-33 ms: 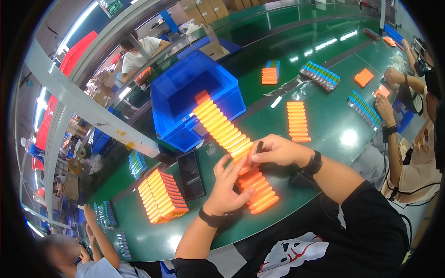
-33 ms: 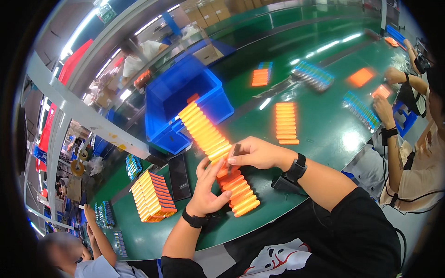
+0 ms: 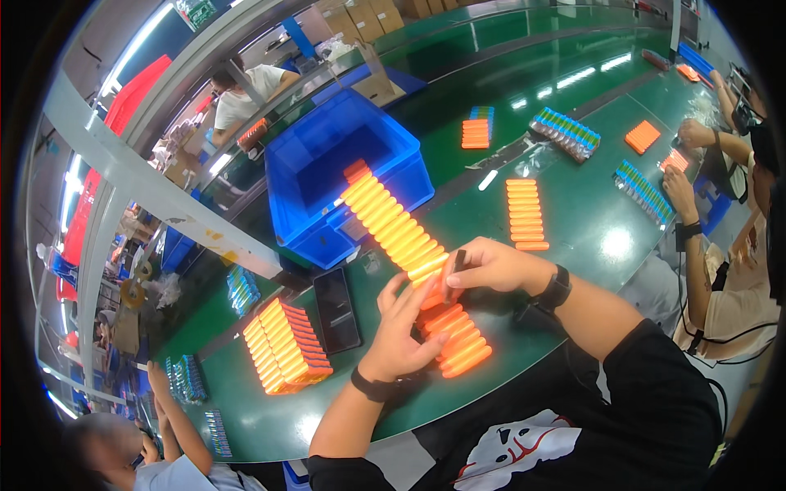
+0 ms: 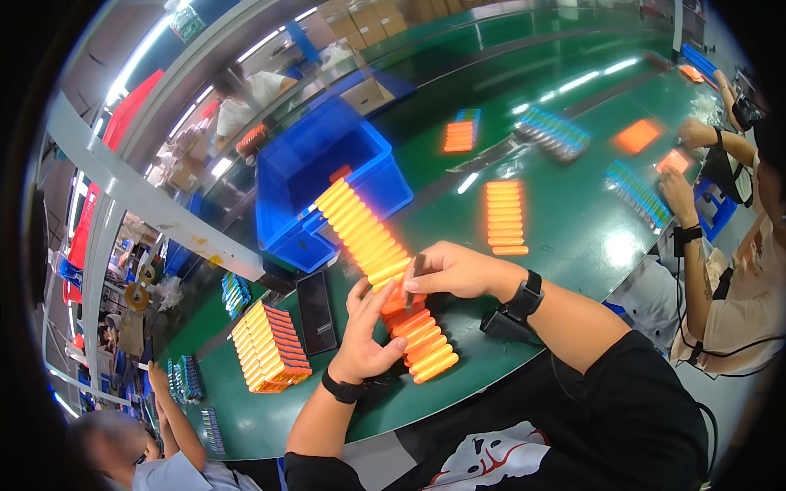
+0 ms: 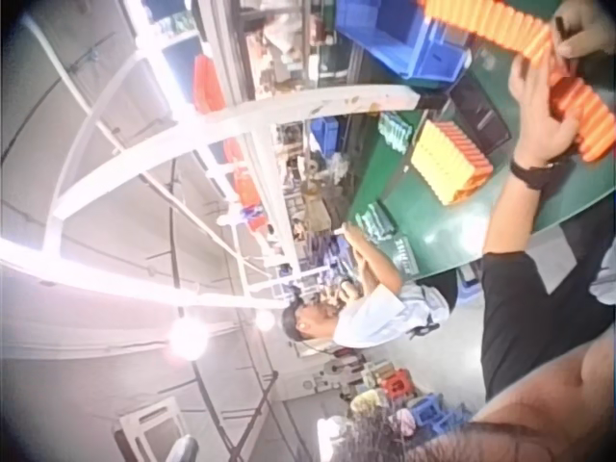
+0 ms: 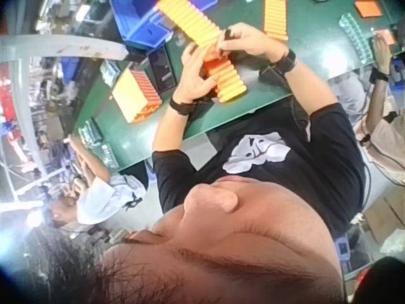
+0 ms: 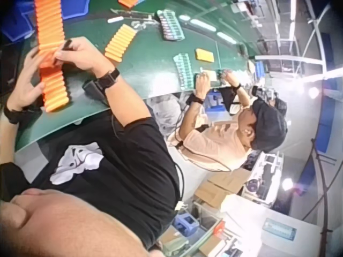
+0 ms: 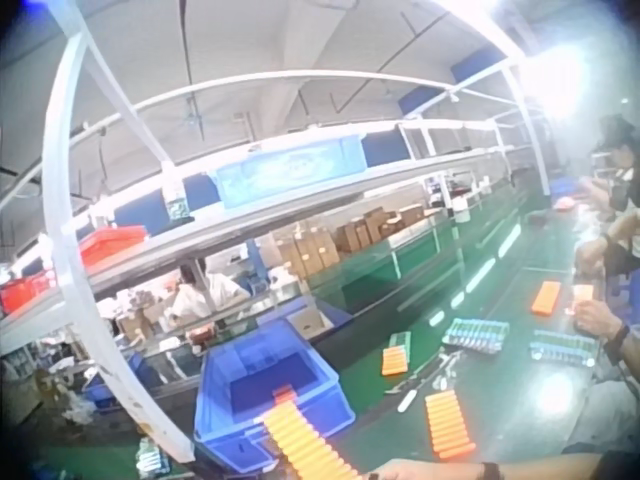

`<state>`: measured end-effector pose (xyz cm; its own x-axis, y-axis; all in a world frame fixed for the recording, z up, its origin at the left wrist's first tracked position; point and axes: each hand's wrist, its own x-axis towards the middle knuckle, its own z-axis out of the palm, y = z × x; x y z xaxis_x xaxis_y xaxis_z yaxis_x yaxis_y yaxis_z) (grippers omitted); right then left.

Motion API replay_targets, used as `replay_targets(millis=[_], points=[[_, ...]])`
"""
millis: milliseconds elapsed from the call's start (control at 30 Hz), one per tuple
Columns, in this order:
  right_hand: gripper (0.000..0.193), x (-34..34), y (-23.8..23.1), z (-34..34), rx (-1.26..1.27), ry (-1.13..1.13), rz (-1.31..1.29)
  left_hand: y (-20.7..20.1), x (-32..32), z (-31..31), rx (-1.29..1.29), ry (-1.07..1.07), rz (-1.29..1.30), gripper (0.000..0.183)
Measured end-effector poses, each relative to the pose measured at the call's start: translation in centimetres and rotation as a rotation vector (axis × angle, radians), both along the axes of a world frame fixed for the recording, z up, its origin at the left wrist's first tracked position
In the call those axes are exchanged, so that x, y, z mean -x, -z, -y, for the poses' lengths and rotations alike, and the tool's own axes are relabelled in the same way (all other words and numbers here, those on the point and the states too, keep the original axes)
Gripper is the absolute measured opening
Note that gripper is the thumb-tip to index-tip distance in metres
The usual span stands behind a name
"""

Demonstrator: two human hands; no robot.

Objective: Organizing and assembling multi-colored cylindrical plastic components on an industrial assembly line.

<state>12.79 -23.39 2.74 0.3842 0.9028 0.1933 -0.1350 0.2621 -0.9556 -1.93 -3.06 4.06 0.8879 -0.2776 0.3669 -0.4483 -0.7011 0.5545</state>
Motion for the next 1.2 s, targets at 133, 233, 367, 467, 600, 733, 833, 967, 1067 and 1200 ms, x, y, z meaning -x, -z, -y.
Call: replay_targets(millis=[133,233,367,467,600,733,833,967,1067,1200], points=[[0.02,-0.1,-1.7,1.3,0.245,-0.39,0.105,1.5,-0.7,-1.6,0.167,-0.12,0.024,0.077],[0.02,0.4,-1.9,0.9,0.319,-0.685,0.072,1.9,-1.6,-1.9,0.251,-0.141,-0.038,0.072],[0.021,0.6,-1.2,0.5,0.35,-0.704,0.084,2.5,-2.0,-1.8,0.18,-0.184,-0.141,0.068],[0.022,0.3,-1.1,0.7,0.42,-0.671,0.089,2.7,-1.8,-1.6,0.212,-0.253,-0.189,0.068],[0.019,-0.3,-1.8,0.7,0.542,-0.772,0.135,3.2,-1.6,-1.9,0.215,-0.286,-0.225,0.071],[0.017,0.4,0.2,-1.1,-0.008,0.186,0.154,2.4,-1.9,-1.3,0.195,-0.225,-0.146,0.073],[0.013,0.7,0.5,-2.2,0.036,0.31,0.44,2.1,-2.1,-1.2,0.101,-0.201,-0.041,0.076],[0.016,1.3,0.3,-2.9,0.091,0.355,0.712,2.0,-1.8,-1.3,0.011,-0.23,-0.003,0.081],[0.016,0.5,0.2,-2.0,0.116,0.413,0.803,2.0,-1.7,-1.3,0.011,-0.236,-0.021,0.083],[0.013,-0.6,-0.1,-0.5,0.039,0.525,0.773,2.0,-1.8,-1.5,0.106,-0.225,-0.012,0.085]])
